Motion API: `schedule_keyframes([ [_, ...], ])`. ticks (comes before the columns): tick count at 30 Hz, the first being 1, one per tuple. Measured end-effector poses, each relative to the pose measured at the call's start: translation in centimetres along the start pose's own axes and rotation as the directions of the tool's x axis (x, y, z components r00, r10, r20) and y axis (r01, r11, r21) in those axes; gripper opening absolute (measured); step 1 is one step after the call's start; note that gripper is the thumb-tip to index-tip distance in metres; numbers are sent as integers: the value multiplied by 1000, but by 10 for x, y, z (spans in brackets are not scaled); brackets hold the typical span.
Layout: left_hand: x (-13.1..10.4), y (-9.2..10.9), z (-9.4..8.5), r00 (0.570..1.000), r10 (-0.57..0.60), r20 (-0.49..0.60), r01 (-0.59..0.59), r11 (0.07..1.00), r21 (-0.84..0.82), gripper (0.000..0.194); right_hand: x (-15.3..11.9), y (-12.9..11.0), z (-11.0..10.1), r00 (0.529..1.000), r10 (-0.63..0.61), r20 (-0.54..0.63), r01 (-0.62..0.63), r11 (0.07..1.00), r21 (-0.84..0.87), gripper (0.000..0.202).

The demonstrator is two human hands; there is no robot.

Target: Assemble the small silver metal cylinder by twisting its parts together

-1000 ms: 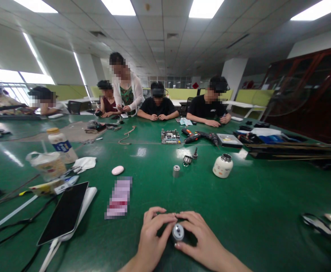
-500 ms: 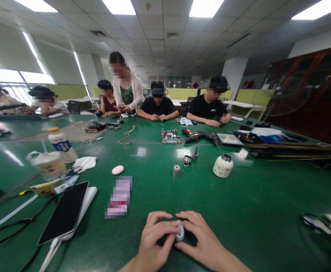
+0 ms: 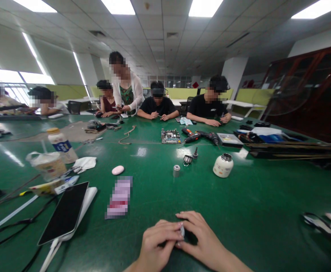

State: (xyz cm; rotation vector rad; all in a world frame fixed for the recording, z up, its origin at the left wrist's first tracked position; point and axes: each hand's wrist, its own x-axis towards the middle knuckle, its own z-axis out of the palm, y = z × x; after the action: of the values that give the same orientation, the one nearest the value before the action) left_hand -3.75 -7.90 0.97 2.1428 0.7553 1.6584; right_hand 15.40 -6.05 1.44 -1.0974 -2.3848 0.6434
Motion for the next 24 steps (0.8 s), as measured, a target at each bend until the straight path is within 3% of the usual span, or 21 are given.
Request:
schedule_keyframes([
  [9,1,3,4,997,-52,-59,50,998,-29,25,2,2,0,1000,-15,6,15,999,-28,36],
  [16,2,0,3,990,-144,-3,144,988,-50,26,2,1,2,1000,-27,-2,27,999,-34,35],
  [24,-2,0,-3,978,-200,60,195,978,77,16,1,1,1,1000,-16,-1,16,1000,-19,34],
])
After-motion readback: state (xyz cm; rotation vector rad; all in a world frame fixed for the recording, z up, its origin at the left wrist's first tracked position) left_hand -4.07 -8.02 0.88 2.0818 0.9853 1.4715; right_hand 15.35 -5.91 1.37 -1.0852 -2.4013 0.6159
